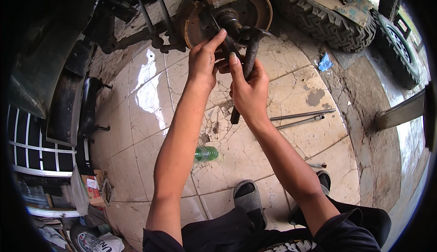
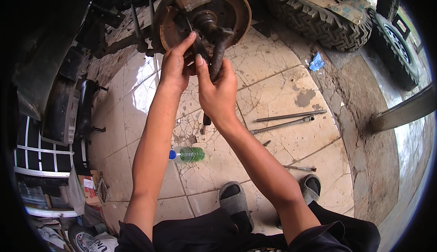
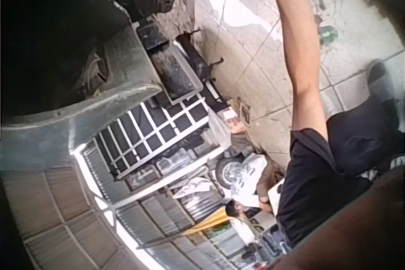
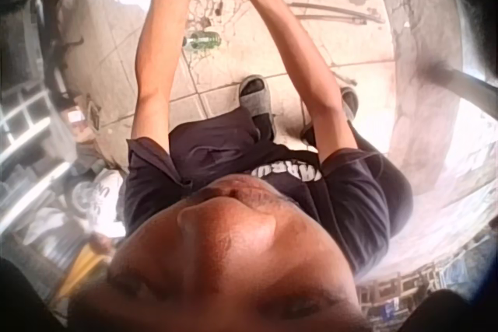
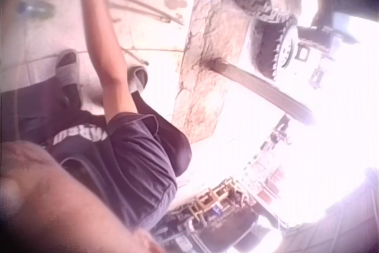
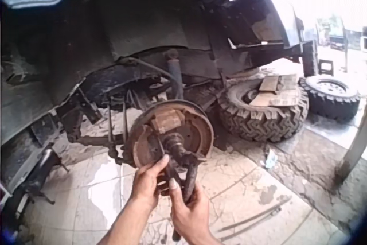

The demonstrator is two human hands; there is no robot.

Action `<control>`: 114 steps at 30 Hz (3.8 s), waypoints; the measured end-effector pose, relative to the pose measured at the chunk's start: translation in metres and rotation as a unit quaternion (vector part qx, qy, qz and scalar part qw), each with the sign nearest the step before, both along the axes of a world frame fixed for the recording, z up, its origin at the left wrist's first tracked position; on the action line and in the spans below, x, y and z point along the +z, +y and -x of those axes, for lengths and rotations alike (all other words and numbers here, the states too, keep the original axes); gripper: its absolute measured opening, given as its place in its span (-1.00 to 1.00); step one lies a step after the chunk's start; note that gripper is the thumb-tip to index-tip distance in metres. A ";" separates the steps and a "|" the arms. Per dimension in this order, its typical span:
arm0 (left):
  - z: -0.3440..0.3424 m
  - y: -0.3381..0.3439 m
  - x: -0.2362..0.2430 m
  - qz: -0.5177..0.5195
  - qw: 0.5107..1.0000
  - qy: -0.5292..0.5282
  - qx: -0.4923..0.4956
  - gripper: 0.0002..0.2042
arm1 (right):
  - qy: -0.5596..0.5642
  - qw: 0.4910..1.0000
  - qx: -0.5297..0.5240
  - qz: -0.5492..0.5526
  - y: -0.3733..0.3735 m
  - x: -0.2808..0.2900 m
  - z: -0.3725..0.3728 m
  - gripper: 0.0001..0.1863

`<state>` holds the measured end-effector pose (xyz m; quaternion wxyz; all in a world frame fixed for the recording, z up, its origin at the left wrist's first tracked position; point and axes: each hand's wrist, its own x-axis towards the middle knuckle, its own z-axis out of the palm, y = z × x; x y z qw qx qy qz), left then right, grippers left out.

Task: The person removes components from a vehicle's drum brake assembly using a screwdriver, a hammer, and a T-handle wrench. They pry at the internal parts, tap the assembly with the hammer and screwdriver, and then unscrew a central component with the T-handle wrench.

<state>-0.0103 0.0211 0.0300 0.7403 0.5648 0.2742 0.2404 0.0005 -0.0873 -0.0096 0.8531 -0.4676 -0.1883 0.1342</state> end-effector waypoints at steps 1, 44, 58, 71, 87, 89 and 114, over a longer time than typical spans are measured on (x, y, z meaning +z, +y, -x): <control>0.000 0.003 0.000 0.025 0.999 0.000 -0.025 -0.71 | -0.007 1.000 0.002 0.003 0.000 -0.002 0.000 -0.78; -0.030 0.033 -0.020 0.058 0.971 -0.151 -0.177 -0.63 | -0.469 0.877 -0.024 0.105 -0.057 -0.067 -0.019 -0.60; -0.036 0.017 -0.015 0.093 0.978 -0.151 -0.107 -0.65 | -0.399 0.897 -0.036 0.186 -0.053 -0.040 -0.015 -0.74; -0.030 0.008 -0.027 0.102 0.973 -0.176 -0.108 -0.64 | -0.383 0.919 -0.062 0.075 -0.067 -0.065 -0.009 -0.87; -0.031 0.021 -0.032 0.096 0.964 -0.197 -0.151 -0.60 | -0.366 0.926 -0.058 0.066 -0.064 -0.068 -0.006 -0.86; -0.031 0.021 -0.033 0.091 0.963 -0.191 -0.170 -0.60 | -0.379 0.921 -0.061 0.073 -0.065 -0.068 -0.007 -0.87; -0.035 0.021 -0.039 0.063 0.968 -0.190 -0.154 -0.66 | -0.387 0.915 -0.050 0.099 -0.066 -0.067 0.002 -0.91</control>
